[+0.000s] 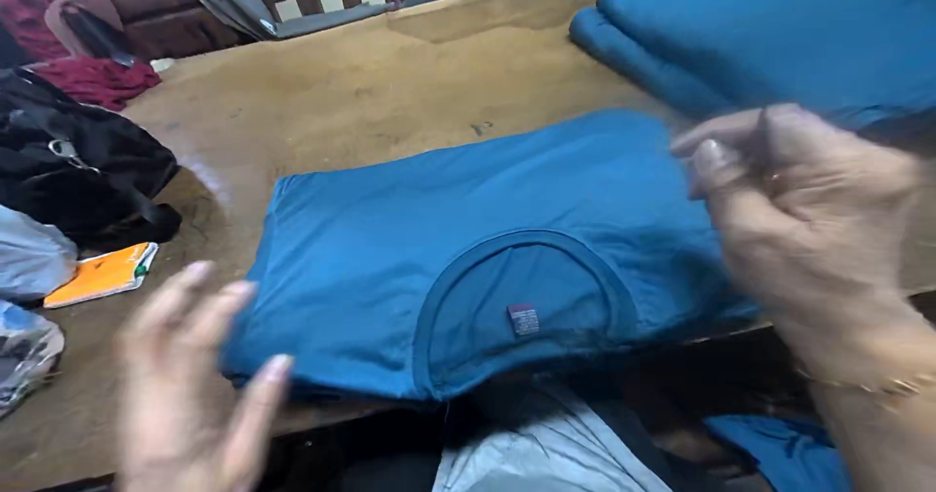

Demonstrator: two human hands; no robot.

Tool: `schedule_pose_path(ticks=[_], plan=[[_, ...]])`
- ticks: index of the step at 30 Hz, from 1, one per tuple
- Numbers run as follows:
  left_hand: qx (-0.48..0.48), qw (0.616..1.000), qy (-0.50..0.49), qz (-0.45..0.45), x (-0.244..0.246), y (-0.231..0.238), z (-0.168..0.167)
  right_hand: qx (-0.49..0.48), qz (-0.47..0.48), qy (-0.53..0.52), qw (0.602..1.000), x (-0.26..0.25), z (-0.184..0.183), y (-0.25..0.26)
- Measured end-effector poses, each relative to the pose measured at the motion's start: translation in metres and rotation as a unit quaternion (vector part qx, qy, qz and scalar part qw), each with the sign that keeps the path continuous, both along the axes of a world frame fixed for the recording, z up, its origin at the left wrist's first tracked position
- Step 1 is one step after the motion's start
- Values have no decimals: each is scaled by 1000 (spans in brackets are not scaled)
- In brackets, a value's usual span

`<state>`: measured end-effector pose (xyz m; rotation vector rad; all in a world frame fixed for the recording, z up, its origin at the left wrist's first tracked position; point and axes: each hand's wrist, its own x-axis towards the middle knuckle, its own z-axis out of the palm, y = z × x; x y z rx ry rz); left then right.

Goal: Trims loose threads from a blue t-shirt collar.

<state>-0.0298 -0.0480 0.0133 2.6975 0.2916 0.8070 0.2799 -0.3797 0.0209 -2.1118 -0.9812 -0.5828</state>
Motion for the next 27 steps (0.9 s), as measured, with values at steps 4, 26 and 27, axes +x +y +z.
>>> schedule_pose_path(ticks=[4, 26, 27], plan=[[102, 991, 84, 15, 7, -14, -67, -110, -74, -41, 990, 38, -63, -28], [76, 978, 167, 101, 85, -84, -17, 22, 257, 248, 934, -63, -58, 33], [77, 977, 171, 97, 82, -85, -14, 21, 254, 256, 933, -62, -56, 33]])
